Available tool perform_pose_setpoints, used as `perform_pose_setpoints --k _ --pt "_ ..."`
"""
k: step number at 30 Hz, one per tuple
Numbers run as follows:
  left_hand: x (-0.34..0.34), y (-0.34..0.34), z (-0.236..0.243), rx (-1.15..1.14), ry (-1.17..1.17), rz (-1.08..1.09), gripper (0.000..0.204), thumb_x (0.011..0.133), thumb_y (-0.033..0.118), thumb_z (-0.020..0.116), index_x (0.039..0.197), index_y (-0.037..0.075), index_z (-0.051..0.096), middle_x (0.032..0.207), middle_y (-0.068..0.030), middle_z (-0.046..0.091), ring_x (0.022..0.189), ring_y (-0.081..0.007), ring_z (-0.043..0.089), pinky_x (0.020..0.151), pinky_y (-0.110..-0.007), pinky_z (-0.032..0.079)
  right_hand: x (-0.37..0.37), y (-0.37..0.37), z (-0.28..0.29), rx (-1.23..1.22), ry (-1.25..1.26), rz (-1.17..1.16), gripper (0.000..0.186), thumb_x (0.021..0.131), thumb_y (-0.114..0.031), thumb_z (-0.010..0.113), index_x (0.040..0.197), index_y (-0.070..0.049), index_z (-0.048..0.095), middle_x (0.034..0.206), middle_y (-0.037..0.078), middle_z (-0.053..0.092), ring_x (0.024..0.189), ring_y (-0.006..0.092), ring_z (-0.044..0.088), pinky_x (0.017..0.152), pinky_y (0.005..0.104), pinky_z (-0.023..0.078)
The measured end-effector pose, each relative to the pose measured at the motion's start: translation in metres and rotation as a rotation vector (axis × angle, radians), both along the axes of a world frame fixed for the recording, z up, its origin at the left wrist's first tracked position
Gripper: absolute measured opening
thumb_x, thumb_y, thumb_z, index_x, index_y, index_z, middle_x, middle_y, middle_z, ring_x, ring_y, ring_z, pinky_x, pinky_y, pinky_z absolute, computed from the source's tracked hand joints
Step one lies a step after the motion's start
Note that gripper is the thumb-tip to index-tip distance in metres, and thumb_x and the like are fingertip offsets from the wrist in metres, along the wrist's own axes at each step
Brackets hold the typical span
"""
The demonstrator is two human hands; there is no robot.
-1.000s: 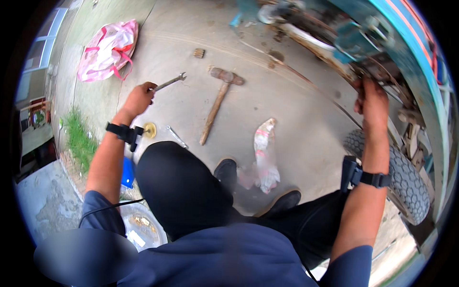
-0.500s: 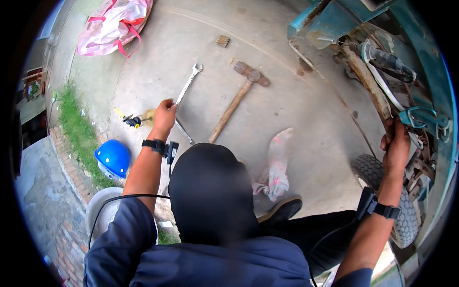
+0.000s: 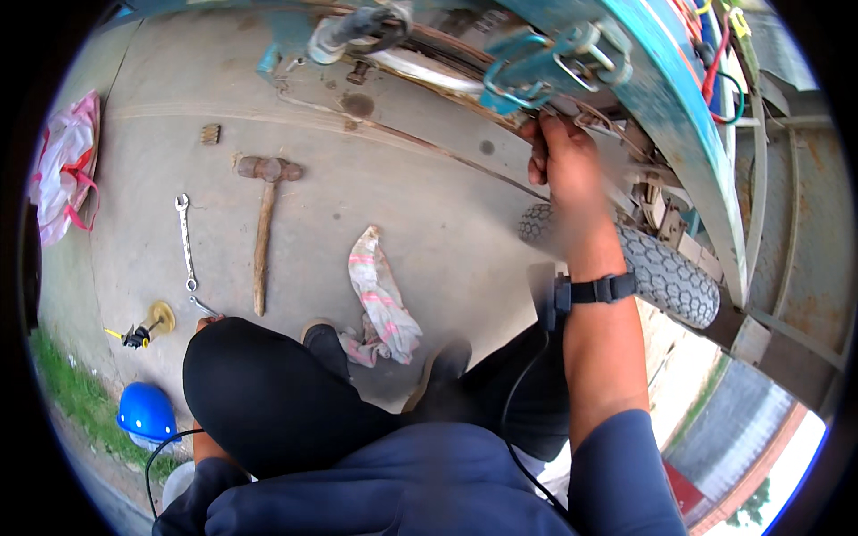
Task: The person walks across a cluttered yard, picks up a cloth, and approaches a three-wheeled vehicle. They wipe a wrench with the cloth and then use the wrench to tighten bolts on the vehicle's undercarriage.
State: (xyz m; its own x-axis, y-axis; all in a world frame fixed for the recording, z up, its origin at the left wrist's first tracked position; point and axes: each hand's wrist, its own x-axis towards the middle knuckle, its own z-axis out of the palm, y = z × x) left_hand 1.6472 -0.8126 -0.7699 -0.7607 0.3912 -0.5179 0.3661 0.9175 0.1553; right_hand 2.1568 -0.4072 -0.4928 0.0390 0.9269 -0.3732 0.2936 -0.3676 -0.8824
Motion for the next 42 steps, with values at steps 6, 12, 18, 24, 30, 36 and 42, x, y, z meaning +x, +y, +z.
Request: perform_pose_setpoints --k 6,12,18,24,30,36,42 --pt "-0.006 -0.005 0.012 -0.034 -0.226 0.231 0.027 0.088 0.026 0.065 0.089 -0.001 0.062 0.080 -0.0123 0.065 0.075 -0.0243 0.064 0.069 -0.036 0.050 -0.007 0.003 -0.001 -0.008 -0.015 0.004 0.035 0.099 -0.032 0.050 0.086 -0.003 0.064 0.054 -0.002 0.042 0.041 0.0107 0.039 0.041 0.0259 0.032" --pt "0.024 0.050 0.169 0.206 -0.475 -0.152 0.025 0.090 0.026 0.062 0.089 0.001 0.062 0.077 -0.0085 0.063 0.072 -0.0195 0.062 0.067 -0.034 0.049 -0.009 0.001 0.002 -0.019 -0.005 -0.029 0.035 0.099 -0.034 0.050 0.085 -0.005 0.064 0.052 -0.003 0.041 0.041 0.0103 0.043 0.041 0.0264 0.029" --pt "0.027 0.169 0.307 0.180 -0.683 -0.198 0.022 0.099 0.025 0.051 0.094 0.006 0.060 0.062 0.0011 0.053 0.054 -0.0053 0.045 0.050 -0.021 0.031 -0.006 0.002 0.001 0.019 0.018 -0.008 0.031 0.091 -0.025 0.052 0.081 0.000 0.066 0.057 0.003 0.051 0.040 0.0142 0.048 0.044 0.0302 0.041" --pt "0.102 0.258 0.395 0.153 -0.777 -0.610 0.021 0.099 0.019 0.050 0.096 0.001 0.061 0.058 0.0005 0.050 0.048 -0.0072 0.045 0.047 -0.022 0.032 -0.003 0.000 -0.004 0.081 -0.010 0.022 0.035 0.095 -0.029 0.051 0.082 0.000 0.065 0.055 0.000 0.047 0.040 0.0111 0.045 0.041 0.0275 0.038" --pt "0.227 0.299 0.371 0.199 -1.162 -0.360 0.026 0.100 0.021 0.050 0.108 -0.002 0.059 0.069 -0.0027 0.054 0.056 -0.0088 0.048 0.048 -0.023 0.033 0.001 0.006 -0.009 0.093 -0.012 0.071 0.036 0.095 -0.029 0.051 0.082 0.001 0.066 0.056 0.002 0.049 0.040 0.0118 0.048 0.042 0.0280 0.040" --pt "0.304 0.329 0.327 0.394 -1.283 -0.159 0.023 0.098 0.018 0.053 0.113 0.001 0.058 0.077 -0.0011 0.057 0.061 -0.0101 0.053 0.047 -0.021 0.036 0.000 0.005 -0.007 0.117 0.021 0.064 0.037 0.096 -0.030 0.051 0.082 0.001 0.066 0.054 0.002 0.049 0.040 0.0121 0.048 0.042 0.0278 0.041" --pt "0.333 0.335 0.312 0.510 -1.328 -0.062 0.021 0.098 0.018 0.054 0.111 0.003 0.058 0.079 -0.0005 0.058 0.065 -0.0107 0.055 0.051 -0.022 0.039 0.000 0.002 -0.006 0.085 0.106 0.033 0.037 0.096 -0.033 0.052 0.084 0.000 0.066 0.055 0.001 0.048 0.040 0.0119 0.048 0.042 0.0275 0.038"
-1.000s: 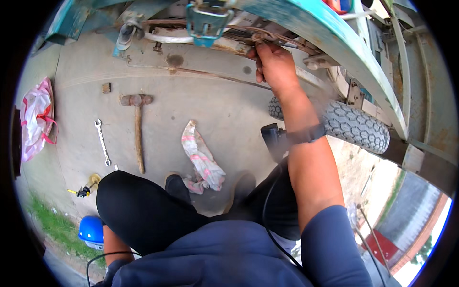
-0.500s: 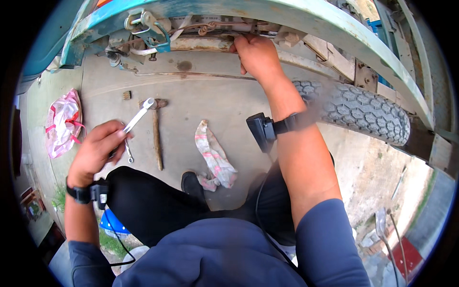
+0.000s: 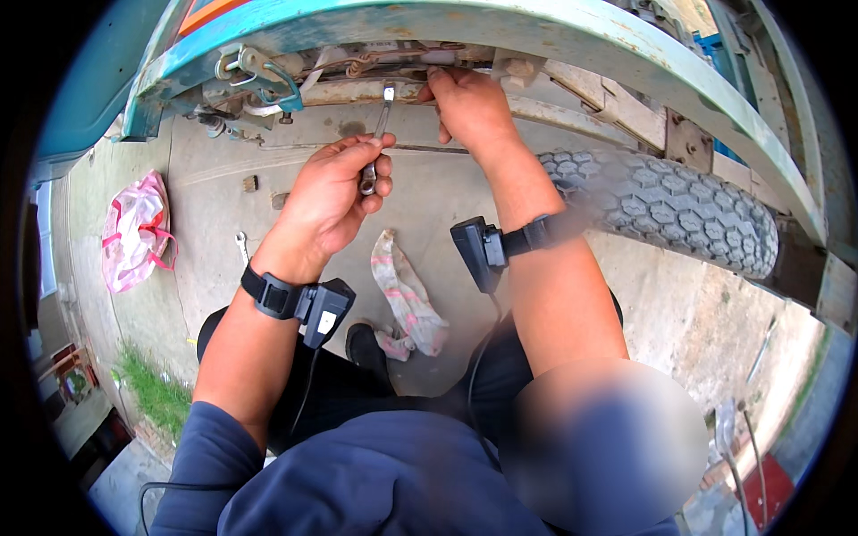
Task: The person walks across a cluttered yard, picks up a cloth, and approaches a three-wheeled vehicle. They wipe a wrench with the cloth and then use the wrench to tighten bolts on the vehicle's undercarriage.
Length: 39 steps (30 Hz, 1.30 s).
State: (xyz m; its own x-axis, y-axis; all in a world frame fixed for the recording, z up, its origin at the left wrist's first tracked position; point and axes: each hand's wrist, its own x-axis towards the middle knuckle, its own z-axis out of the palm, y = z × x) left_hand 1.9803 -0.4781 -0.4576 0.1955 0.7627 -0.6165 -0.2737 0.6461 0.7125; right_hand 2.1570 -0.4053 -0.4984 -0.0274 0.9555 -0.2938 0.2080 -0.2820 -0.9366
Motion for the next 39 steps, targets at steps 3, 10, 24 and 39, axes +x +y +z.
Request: perform_pose_setpoints --k 3,10,24,39 --pt "0.009 0.003 -0.001 0.012 0.033 0.047 0.020 0.098 0.018 0.054 0.111 0.003 0.057 0.080 -0.0013 0.059 0.065 -0.0117 0.056 0.052 -0.023 0.039 0.001 -0.002 0.000 -0.028 0.066 -0.032 0.037 0.096 -0.034 0.053 0.086 0.000 0.066 0.055 0.000 0.047 0.041 0.0117 0.048 0.042 0.0276 0.036" --pt "0.024 0.013 -0.001 0.038 0.062 0.078 0.019 0.097 0.017 0.055 0.108 0.002 0.057 0.081 -0.0032 0.060 0.066 -0.0134 0.058 0.053 -0.025 0.040 0.000 -0.003 0.004 -0.037 0.089 -0.031 0.037 0.095 -0.034 0.053 0.086 -0.001 0.066 0.056 -0.001 0.047 0.042 0.0114 0.048 0.043 0.0275 0.035" --pt "0.037 0.027 -0.011 0.097 0.062 0.163 0.017 0.099 0.017 0.052 0.105 0.001 0.054 0.081 -0.0057 0.061 0.067 -0.0155 0.061 0.054 -0.028 0.042 0.001 0.000 0.001 -0.025 0.042 -0.020 0.036 0.094 -0.032 0.053 0.083 0.000 0.065 0.056 0.000 0.049 0.041 0.0120 0.049 0.041 0.0276 0.036" --pt "0.033 0.027 -0.030 0.086 0.099 0.162 0.021 0.099 0.018 0.052 0.114 0.003 0.057 0.087 -0.0038 0.062 0.074 -0.0140 0.061 0.061 -0.026 0.044 -0.009 0.004 0.012 0.043 -0.461 0.078 0.041 0.090 -0.031 0.044 0.084 0.000 0.069 0.067 0.017 0.067 0.059 0.0279 0.069 0.069 0.0393 0.055"
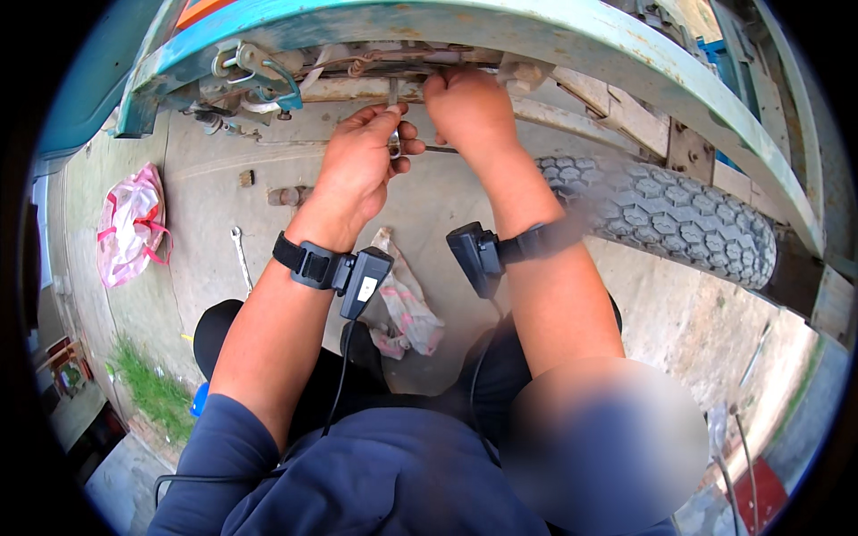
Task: The person walks across a cluttered yard, picks up a cloth, and approaches a three-wheeled vehicle. They wipe a wrench with the cloth and then use the wrench to tighten bolts on the vehicle's undercarriage.
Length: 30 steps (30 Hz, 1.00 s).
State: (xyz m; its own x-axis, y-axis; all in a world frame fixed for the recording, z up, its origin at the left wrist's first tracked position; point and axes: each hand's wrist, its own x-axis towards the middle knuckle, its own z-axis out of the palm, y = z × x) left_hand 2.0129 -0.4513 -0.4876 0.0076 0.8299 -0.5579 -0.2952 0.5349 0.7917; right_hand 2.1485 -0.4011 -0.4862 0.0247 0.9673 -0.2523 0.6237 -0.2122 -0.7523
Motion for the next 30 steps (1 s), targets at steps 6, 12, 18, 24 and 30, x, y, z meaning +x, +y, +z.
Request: perform_pose_setpoints --k 6,12,18,24,30 --pt "0.001 -0.003 0.003 -0.005 0.011 0.011 0.023 0.100 0.020 0.051 0.114 0.003 0.057 0.088 -0.0041 0.062 0.075 -0.0146 0.062 0.061 -0.027 0.045 0.004 0.005 -0.015 0.075 -0.178 0.054 0.041 0.093 -0.034 0.046 0.086 0.001 0.065 0.067 0.011 0.066 0.052 0.0232 0.067 0.060 0.0365 0.054" --pt "0.004 -0.003 0.000 -0.012 -0.009 -0.002 0.026 0.100 0.024 0.052 0.114 0.003 0.056 0.088 -0.0050 0.062 0.075 -0.0156 0.062 0.061 -0.028 0.045 0.007 0.001 -0.007 0.029 -0.107 0.026 0.041 0.093 -0.034 0.048 0.087 0.002 0.066 0.071 0.012 0.067 0.052 0.0235 0.067 0.059 0.0365 0.053" --pt "0.002 -0.007 0.000 -0.048 -0.032 0.000 0.035 0.101 0.034 0.048 0.114 0.003 0.056 0.087 -0.0055 0.063 0.075 -0.0164 0.063 0.060 -0.028 0.044 0.005 -0.001 -0.003 0.030 -0.067 0.018 0.041 0.092 -0.035 0.049 0.088 0.002 0.067 0.071 0.012 0.068 0.052 0.0233 0.067 0.059 0.0361 0.052" --pt "-0.008 -0.017 -0.009 -0.106 -0.046 0.055 0.047 0.103 0.047 0.038 0.111 0.004 0.056 0.087 -0.0059 0.063 0.075 -0.0178 0.064 0.060 -0.030 0.044 0.004 -0.003 -0.003 0.017 -0.055 0.006 0.041 0.091 -0.035 0.049 0.087 0.001 0.067 0.074 0.011 0.069 0.052 0.0230 0.067 0.061 0.0351 0.053" --pt "-0.064 -0.011 -0.026 -0.130 -0.124 0.365 0.050 0.104 0.049 0.031 0.101 0.007 0.057 0.082 -0.0038 0.060 0.071 -0.0185 0.060 0.058 -0.029 0.042 0.005 -0.002 -0.007 0.042 -0.038 -0.006 0.040 0.092 -0.035 0.045 0.083 -0.004 0.067 0.060 0.013 0.065 0.053 0.0249 0.068 0.067 0.0379 0.055"
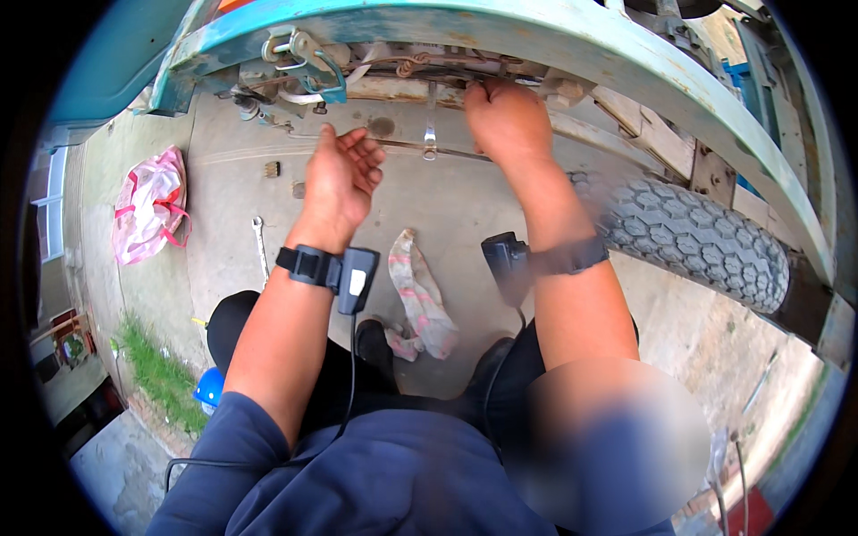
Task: The person walks across a cluttered yard, picks up a cloth, and approaches a three-wheeled vehicle. They wipe a wrench with the cloth and then use the wrench to tighten bolts on the vehicle's undercarriage.
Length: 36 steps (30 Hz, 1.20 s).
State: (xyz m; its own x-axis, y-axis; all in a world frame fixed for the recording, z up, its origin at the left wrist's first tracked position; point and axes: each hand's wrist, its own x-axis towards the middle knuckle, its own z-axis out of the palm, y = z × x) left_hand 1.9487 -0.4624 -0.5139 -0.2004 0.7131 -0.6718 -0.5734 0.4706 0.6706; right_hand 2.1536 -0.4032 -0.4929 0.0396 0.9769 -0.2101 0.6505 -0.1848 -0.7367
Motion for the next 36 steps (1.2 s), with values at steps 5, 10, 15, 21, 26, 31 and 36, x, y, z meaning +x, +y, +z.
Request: perform_pose_setpoints --k 5,10,15,21,26,31,36 --pt "-0.034 0.021 0.001 0.048 -0.208 0.081 0.052 0.105 0.048 0.028 0.099 0.005 0.056 0.082 -0.0028 0.058 0.070 -0.0159 0.054 0.055 -0.026 0.037 -0.004 -0.002 0.003 -0.007 0.056 -0.023 0.040 0.092 -0.035 0.047 0.083 -0.001 0.066 0.064 0.014 0.066 0.053 0.0251 0.068 0.064 0.0362 0.055" --pt "-0.040 0.026 0.001 0.087 -0.337 0.036 0.052 0.105 0.048 0.029 0.097 0.005 0.057 0.080 -0.0012 0.056 0.068 -0.0132 0.050 0.052 -0.024 0.034 -0.003 -0.002 0.003 -0.013 0.073 -0.025 0.041 0.092 -0.035 0.048 0.083 0.000 0.066 0.066 0.015 0.066 0.053 0.0253 0.068 0.062 0.0358 0.055" --pt "-0.046 0.028 -0.003 0.127 -0.416 0.046 0.047 0.106 0.044 0.031 0.095 0.006 0.057 0.078 -0.0002 0.054 0.066 -0.0121 0.048 0.051 -0.023 0.033 -0.005 -0.002 0.005 -0.009 0.052 -0.019 0.042 0.093 -0.036 0.049 0.081 0.000 0.065 0.066 0.015 0.065 0.053 0.0250 0.068 0.062 0.0360 0.054" --pt "-0.047 0.029 -0.006 0.167 -0.517 0.061 0.041 0.105 0.041 0.035 0.091 0.008 0.055 0.075 0.0016 0.049 0.064 -0.0107 0.047 0.050 -0.023 0.033 -0.006 0.000 0.006 -0.030 0.017 -0.025 0.041 0.092 -0.035 0.049 0.080 0.001 0.065 0.064 0.015 0.065 0.053 0.0251 0.068 0.062 0.0355 0.054" --pt "-0.048 0.030 -0.009 0.180 -0.586 0.083 0.038 0.105 0.040 0.036 0.091 0.009 0.053 0.074 0.0025 0.047 0.063 -0.0097 0.045 0.050 -0.023 0.032 -0.007 -0.001 0.006 -0.032 0.015 -0.030 0.041 0.092 -0.035 0.049 0.080 0.001 0.065 0.063 0.015 0.065 0.053 0.0250 0.069 0.063 0.0352 0.054" --pt "-0.047 0.029 -0.010 0.176 -0.526 0.063 0.039 0.106 0.041 0.035 0.092 0.009 0.053 0.073 0.0027 0.046 0.063 -0.0098 0.044 0.050 -0.023 0.031 -0.007 -0.001 0.005 -0.035 0.026 -0.035 0.041 0.092 -0.035 0.049 0.081 0.001 0.065 0.064 0.015 0.066 0.053 0.0241 0.068 0.063 0.0348 0.054" --pt "-0.046 0.024 -0.004 0.116 -0.375 0.026 0.041 0.106 0.042 0.033 0.094 0.009 0.053 0.073 0.0019 0.047 0.062 -0.0105 0.043 0.050 -0.023 0.031 -0.007 -0.002 0.008 -0.053 0.038 -0.043 0.041 0.092 -0.036 0.049 0.083 0.000 0.066 0.064 0.015 0.066 0.053 0.0236 0.068 0.064 0.0345 0.054"
